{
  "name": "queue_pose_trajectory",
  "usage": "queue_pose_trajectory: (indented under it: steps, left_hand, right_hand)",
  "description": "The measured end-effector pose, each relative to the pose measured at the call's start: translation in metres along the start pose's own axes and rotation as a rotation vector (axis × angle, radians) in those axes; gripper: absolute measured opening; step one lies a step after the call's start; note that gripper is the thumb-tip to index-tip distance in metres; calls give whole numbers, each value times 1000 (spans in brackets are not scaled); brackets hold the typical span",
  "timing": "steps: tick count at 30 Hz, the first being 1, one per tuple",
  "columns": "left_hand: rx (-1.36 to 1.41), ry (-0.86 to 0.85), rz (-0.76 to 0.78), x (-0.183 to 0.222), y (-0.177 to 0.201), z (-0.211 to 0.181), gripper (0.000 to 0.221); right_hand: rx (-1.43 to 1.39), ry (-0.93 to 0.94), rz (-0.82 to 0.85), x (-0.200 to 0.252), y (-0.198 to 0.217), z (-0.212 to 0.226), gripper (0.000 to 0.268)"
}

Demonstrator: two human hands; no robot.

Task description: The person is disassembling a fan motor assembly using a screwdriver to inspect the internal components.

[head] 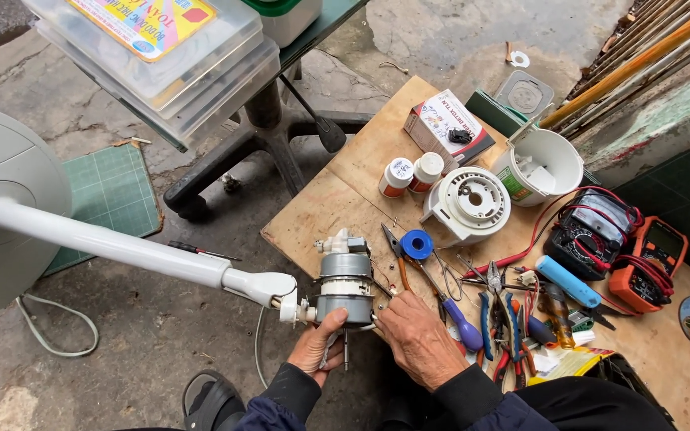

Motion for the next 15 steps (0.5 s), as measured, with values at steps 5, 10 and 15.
queue_pose_trajectory:
  steps: [5, 10, 15]
  left_hand:
    - [20, 17, -36, 5, -4, 0, 38]
    - [34, -11, -64, 4, -2, -1, 42]
    - [19, -24, -21, -4, 5, 6, 31]
  right_hand:
    - [29, 24, 1, 1, -3, -5, 23]
    - [54, -4, 50, -3, 4, -6, 15]
    - [59, -52, 253, 14, -16, -41, 19]
Point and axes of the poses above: each hand's wrist, its own x-axis away from the middle knuckle, its own y-axis out of the back of the hand, z = x × y, the point moved 5 cm from there along -x, towards the middle knuckle, and after that the axes turned 6 degrees about -z, right-handed, at the moved point
